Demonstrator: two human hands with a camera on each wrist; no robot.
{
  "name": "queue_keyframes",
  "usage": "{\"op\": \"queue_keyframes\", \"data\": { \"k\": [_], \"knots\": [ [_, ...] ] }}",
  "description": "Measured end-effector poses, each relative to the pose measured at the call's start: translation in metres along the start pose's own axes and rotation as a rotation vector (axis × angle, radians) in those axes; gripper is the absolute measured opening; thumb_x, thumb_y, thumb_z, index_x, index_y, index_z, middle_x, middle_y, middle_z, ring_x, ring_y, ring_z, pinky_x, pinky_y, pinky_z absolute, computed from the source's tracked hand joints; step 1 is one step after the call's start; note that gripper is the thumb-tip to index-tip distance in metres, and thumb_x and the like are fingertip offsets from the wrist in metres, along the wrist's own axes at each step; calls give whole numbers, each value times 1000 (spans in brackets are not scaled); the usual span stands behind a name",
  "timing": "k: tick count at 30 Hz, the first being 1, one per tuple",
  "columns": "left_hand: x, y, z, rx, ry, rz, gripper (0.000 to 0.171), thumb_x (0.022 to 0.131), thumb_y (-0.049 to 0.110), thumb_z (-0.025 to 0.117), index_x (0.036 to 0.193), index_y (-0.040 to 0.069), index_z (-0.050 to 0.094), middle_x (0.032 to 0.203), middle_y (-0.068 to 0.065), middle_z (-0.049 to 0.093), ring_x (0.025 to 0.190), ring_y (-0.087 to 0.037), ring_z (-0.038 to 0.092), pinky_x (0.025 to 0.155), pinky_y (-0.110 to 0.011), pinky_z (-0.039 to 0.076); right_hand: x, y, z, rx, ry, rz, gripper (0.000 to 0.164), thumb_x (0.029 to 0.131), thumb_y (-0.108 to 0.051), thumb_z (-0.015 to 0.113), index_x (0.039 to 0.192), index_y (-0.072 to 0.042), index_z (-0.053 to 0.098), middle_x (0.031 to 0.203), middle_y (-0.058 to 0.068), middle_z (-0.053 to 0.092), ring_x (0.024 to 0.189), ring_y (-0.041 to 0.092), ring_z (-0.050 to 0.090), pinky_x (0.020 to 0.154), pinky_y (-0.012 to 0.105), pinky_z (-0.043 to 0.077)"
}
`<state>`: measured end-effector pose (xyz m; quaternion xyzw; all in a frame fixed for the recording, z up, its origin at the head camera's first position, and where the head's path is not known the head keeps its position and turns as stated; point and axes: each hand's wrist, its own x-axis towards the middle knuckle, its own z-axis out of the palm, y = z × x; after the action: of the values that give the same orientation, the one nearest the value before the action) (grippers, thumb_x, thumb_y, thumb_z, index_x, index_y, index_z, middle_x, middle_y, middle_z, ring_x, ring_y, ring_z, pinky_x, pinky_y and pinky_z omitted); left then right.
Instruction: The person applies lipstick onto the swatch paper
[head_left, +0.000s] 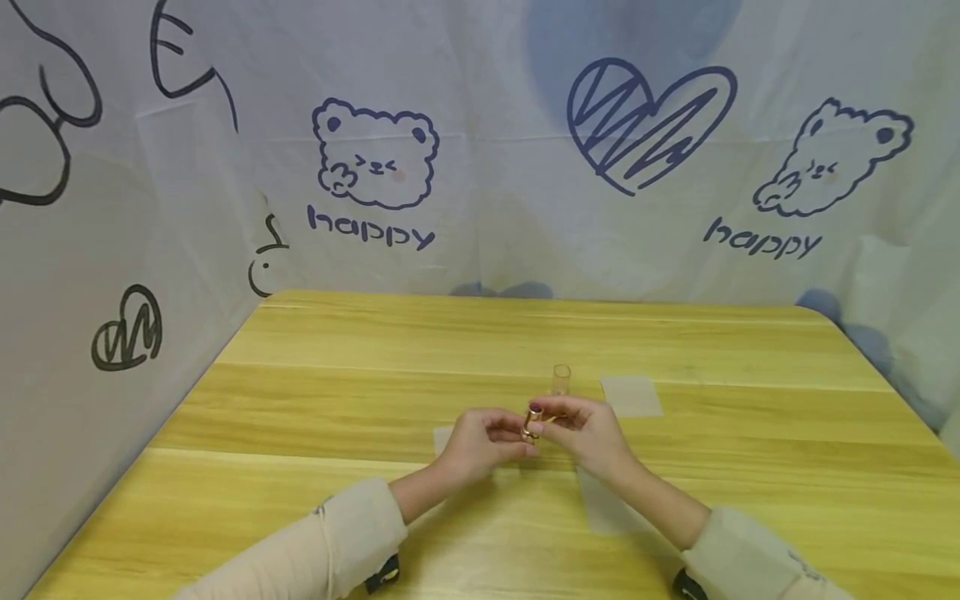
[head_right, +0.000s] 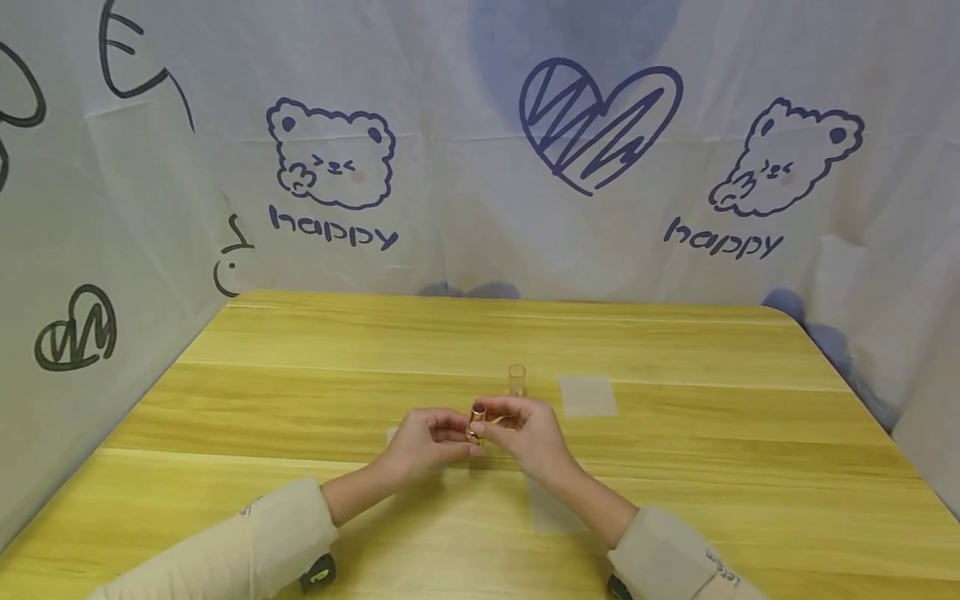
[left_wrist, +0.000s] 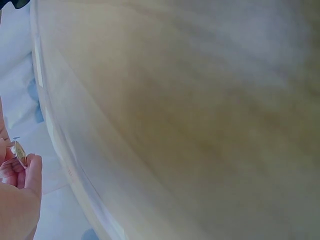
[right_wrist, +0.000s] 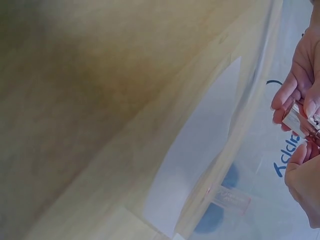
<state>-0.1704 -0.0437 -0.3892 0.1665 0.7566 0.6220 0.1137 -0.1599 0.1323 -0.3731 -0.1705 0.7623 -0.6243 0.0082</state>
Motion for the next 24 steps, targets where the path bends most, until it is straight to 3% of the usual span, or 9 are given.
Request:
{"op": "queue_keyframes", "data": {
  "k": [8,15,24],
  "knots": [
    [1,0,0,39,-30,21,29,79,2,71,104,-11,63,101,-25,67,89,-29,68,73,-22,57,0,-3,-1,-33,24,60,29,82,-9,69,105,9,64,104,25,65,80,1,60,71,17,53],
    [1,2,0,57,-52,49,29,82,2,68,106,-13,62,102,-27,66,91,-31,67,75,-22,56,0,-3,-4,-39,8,52,28,83,-8,68,104,10,64,104,26,65,81,1,62,72,17,53],
    [0,3,2,59,-33,47,27,81,1,68,105,-12,63,101,-26,67,89,-31,68,73,-22,57,0,-3,-5,-56,22,41,25,81,-6,70,101,9,66,100,25,67,77,2,62,69,18,54]
  ]
}}
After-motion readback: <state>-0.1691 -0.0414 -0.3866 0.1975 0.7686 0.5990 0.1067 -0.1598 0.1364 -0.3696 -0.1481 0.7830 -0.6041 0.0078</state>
